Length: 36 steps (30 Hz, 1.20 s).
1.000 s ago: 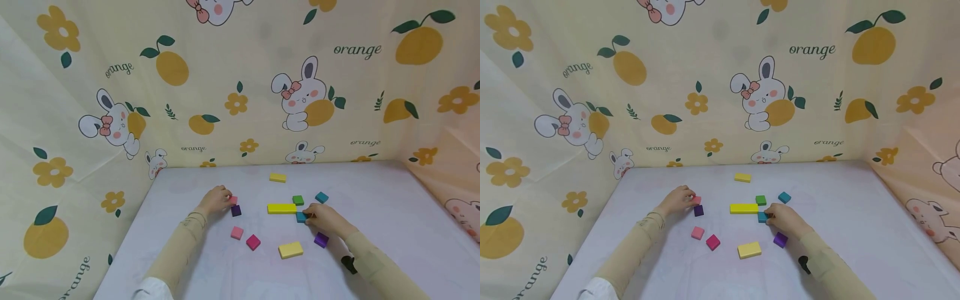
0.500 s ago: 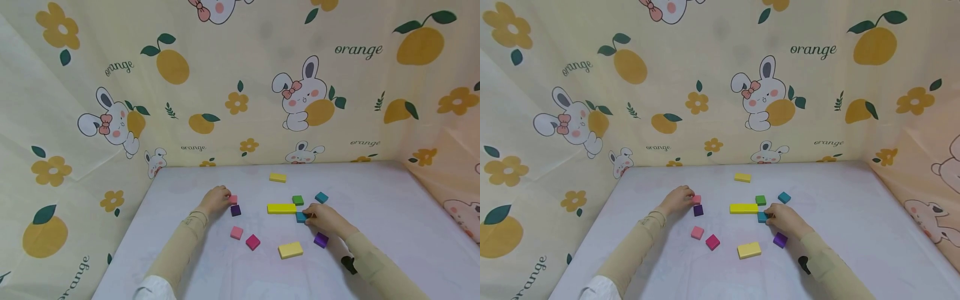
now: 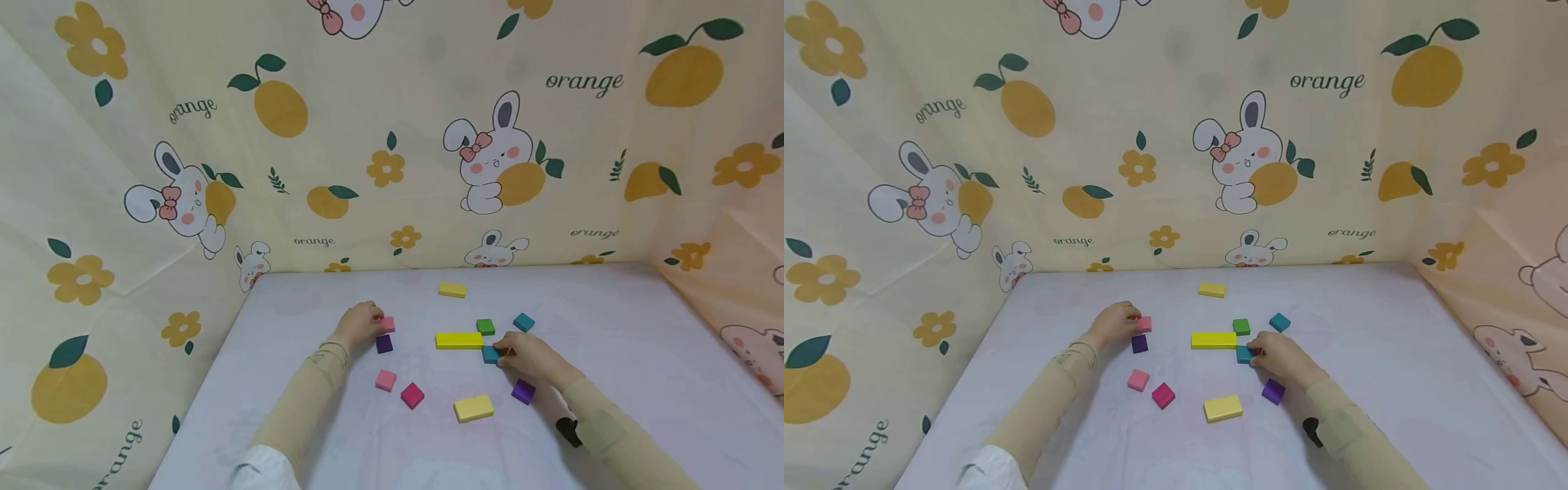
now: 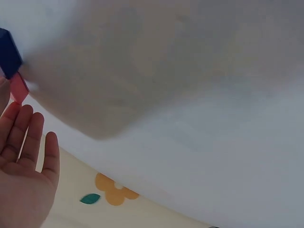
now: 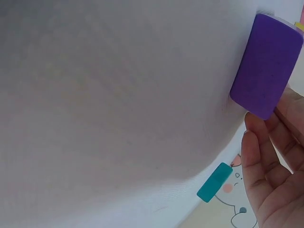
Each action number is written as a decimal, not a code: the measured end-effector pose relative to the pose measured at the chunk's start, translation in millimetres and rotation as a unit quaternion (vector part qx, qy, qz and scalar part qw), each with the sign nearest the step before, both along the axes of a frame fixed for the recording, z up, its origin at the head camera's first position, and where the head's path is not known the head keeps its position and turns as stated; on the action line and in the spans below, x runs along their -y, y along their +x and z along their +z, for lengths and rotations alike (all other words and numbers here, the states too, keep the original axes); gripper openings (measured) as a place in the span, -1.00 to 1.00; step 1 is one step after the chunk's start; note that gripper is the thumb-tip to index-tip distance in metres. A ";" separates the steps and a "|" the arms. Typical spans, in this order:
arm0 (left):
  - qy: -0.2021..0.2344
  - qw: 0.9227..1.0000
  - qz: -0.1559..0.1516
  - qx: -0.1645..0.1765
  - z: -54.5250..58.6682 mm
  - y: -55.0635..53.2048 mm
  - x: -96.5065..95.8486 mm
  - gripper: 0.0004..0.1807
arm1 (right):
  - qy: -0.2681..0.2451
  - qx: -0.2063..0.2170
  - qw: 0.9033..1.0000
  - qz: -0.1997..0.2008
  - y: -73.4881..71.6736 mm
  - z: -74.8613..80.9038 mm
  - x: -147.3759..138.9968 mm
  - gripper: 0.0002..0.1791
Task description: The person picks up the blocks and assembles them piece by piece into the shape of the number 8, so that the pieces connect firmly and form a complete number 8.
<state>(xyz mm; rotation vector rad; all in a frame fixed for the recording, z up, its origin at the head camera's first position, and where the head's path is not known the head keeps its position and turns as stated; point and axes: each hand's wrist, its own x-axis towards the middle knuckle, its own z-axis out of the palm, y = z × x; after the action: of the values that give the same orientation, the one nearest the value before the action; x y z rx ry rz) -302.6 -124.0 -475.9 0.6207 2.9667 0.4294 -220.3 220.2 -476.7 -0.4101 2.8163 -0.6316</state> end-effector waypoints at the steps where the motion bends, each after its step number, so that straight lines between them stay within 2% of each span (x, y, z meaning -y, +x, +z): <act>1: -0.001 1.000 0.001 0.002 -0.4 -0.5 -2.7 -0.76 | -0.001 0.000 1.000 0.001 0.2 0.0 0.2 -0.60; 7: 0.009 1.000 -0.004 0.006 -2.5 -2.6 -20.2 -0.74 | 0.000 -0.006 1.000 0.002 1.7 0.4 1.4 -0.60; 14: -0.001 0.999 -0.024 -0.022 -5.6 -3.6 -39.8 -0.73 | -0.010 -0.003 1.000 0.000 3.7 -0.6 1.6 -0.61; 20: 0.002 1.000 -0.028 -0.008 -5.0 -2.7 -56.5 -0.73 | -0.006 -0.007 1.000 0.002 2.5 1.2 2.1 -0.60; 23: -0.008 0.999 -0.037 -0.013 -5.0 -0.4 -64.2 -0.73 | -0.004 -0.004 1.000 -0.002 1.5 1.0 1.8 -0.60; 29: -0.032 0.998 -0.048 -0.028 -4.0 2.7 -71.2 -0.79 | 0.002 -0.003 1.000 -0.008 1.8 0.5 1.4 -0.61; 36: -0.043 0.997 -0.057 -0.039 -4.7 3.7 -72.6 -0.76 | 0.012 -0.009 1.000 -0.005 3.1 2.2 1.4 -0.61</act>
<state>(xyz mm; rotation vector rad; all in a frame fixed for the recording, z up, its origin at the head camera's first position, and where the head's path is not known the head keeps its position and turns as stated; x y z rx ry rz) -298.8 -51.4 -480.6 0.8113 2.9839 0.2720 -217.2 218.9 -474.4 -0.3983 2.8425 -0.5986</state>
